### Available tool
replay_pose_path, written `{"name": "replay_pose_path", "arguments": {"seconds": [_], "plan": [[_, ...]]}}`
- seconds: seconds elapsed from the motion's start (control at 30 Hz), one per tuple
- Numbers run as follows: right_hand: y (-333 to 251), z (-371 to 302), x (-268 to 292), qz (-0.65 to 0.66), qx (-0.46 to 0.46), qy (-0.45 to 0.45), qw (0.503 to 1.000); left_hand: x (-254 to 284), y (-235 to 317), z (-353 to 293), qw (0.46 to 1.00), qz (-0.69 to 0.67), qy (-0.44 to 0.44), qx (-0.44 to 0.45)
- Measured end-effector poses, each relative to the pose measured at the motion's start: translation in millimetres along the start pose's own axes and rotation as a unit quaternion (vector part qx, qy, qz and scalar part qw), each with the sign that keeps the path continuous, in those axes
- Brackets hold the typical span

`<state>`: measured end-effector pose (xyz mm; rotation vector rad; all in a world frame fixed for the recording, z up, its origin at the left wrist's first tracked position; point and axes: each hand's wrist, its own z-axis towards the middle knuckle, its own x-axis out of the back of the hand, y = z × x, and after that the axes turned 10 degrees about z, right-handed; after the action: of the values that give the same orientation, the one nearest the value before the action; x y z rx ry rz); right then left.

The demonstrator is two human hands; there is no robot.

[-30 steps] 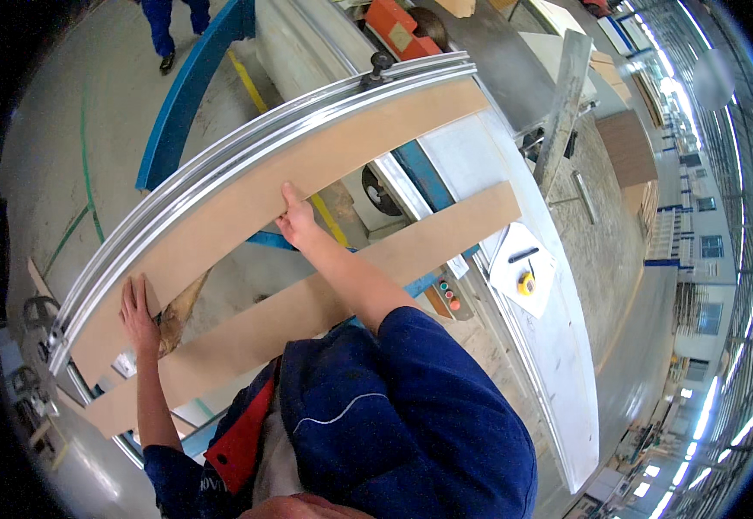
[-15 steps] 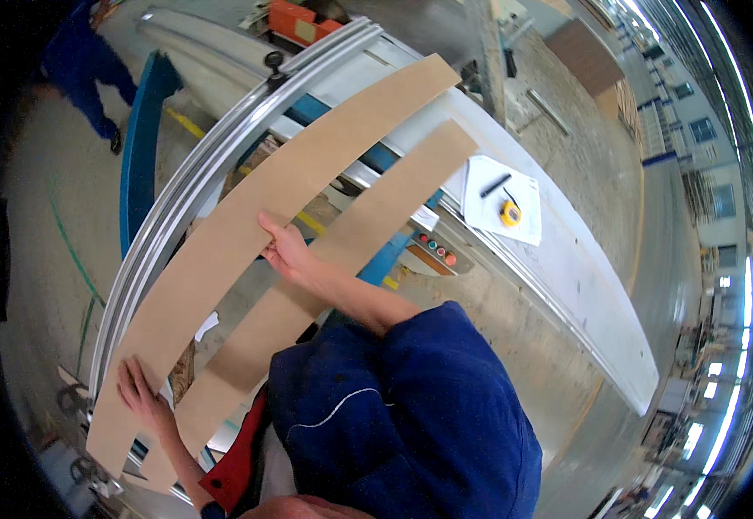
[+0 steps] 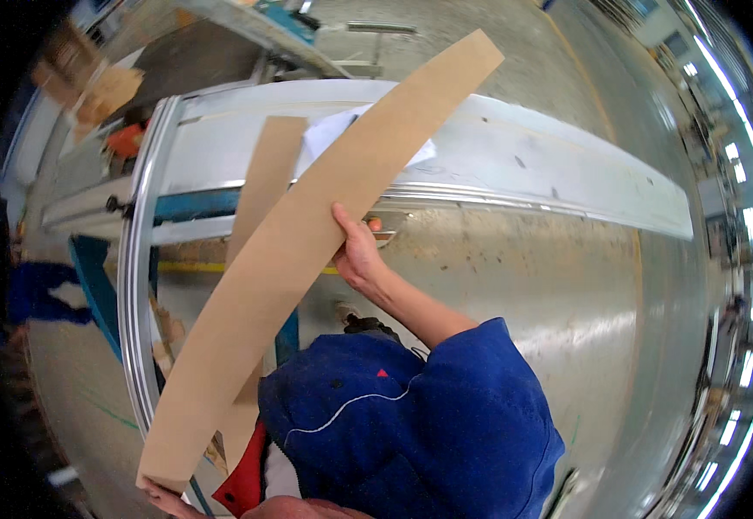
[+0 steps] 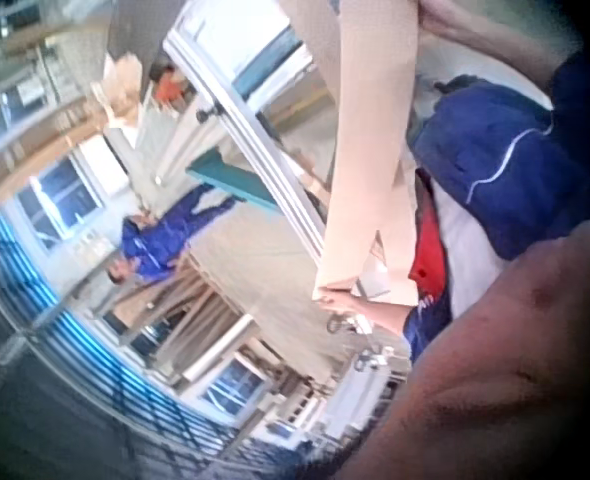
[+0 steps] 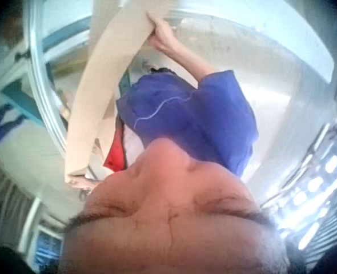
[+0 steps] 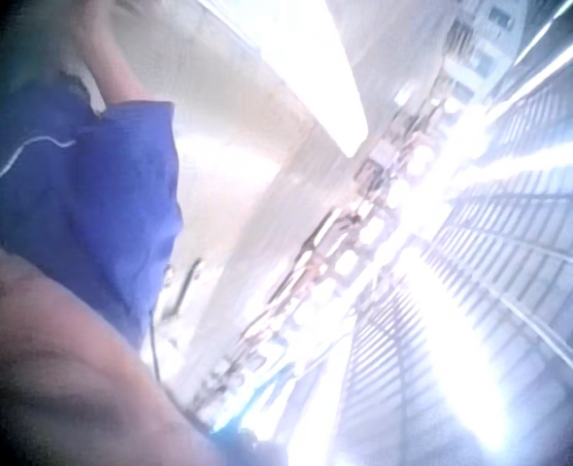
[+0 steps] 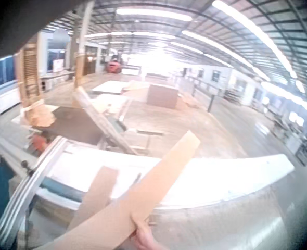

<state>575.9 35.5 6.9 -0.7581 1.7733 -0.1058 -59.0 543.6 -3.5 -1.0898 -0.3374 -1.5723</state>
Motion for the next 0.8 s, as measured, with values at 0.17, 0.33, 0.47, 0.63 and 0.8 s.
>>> {"name": "replay_pose_path", "arguments": {"seconds": [0.17,0.33,0.47,0.63,0.8], "plan": [[-93,-15,89,0.048,0.104,0.122,0.986,80,158,63,0.861,-0.354,-0.325,0.166],[-160,-22,188,0.077,0.21,0.189,0.956,75,288,78,0.829,-0.473,-0.297,-0.015],[-183,-31,242,0.154,0.242,0.227,0.931,133,415,63,0.798,-0.481,-0.358,-0.061],[-118,-60,253,0.089,0.122,0.168,0.974,182,539,-3,0.725,-0.515,-0.443,-0.113],[-20,-80,173,0.07,-0.041,0.05,0.995,233,640,-58,0.529,-0.529,-0.63,-0.207]]}}
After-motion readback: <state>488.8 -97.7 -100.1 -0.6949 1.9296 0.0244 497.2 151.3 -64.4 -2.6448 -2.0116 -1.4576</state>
